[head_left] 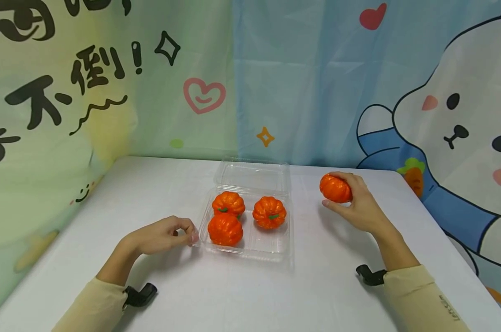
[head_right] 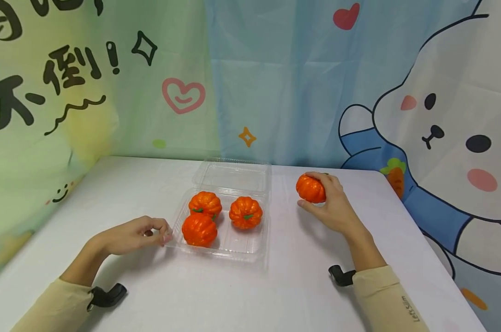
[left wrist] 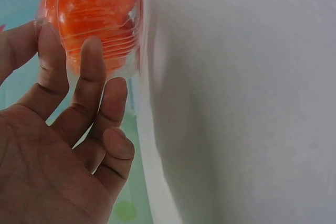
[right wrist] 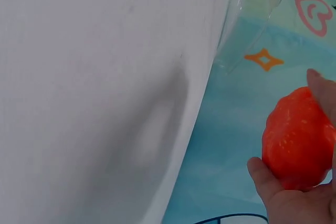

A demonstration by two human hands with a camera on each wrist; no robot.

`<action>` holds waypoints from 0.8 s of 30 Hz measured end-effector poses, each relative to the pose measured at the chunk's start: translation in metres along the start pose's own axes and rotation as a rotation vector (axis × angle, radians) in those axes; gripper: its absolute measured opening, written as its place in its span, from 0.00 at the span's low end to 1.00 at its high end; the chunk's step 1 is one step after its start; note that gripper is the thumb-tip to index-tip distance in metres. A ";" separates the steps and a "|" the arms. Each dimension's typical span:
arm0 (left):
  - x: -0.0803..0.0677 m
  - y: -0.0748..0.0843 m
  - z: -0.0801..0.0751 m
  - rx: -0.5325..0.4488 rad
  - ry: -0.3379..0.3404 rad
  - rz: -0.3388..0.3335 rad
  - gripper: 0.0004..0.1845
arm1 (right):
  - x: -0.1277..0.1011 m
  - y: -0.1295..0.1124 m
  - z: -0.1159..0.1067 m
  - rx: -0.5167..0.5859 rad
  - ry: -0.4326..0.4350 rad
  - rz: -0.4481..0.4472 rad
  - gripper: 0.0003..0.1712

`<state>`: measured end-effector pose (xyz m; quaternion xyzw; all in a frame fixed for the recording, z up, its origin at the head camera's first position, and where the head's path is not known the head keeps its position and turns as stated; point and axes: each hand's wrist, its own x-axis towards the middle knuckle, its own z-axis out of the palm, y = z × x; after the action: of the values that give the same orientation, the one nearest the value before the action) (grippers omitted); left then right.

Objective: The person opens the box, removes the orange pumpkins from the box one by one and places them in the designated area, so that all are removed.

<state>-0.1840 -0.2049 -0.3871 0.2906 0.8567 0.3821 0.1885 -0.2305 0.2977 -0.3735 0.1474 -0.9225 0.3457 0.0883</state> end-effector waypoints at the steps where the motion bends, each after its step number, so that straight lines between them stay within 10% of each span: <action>1: 0.000 0.000 0.000 0.001 0.000 -0.002 0.07 | 0.001 0.002 0.000 0.000 -0.002 0.010 0.43; 13: 0.000 -0.002 0.001 -0.023 -0.012 -0.015 0.07 | 0.013 0.029 0.003 0.039 0.005 0.041 0.62; 24: 0.000 0.000 -0.002 -0.015 -0.011 -0.022 0.08 | 0.033 0.040 0.006 0.004 -0.017 0.069 0.55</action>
<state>-0.1853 -0.2057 -0.3865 0.2818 0.8560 0.3847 0.1996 -0.2750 0.3150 -0.3936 0.1185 -0.9270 0.3493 0.0681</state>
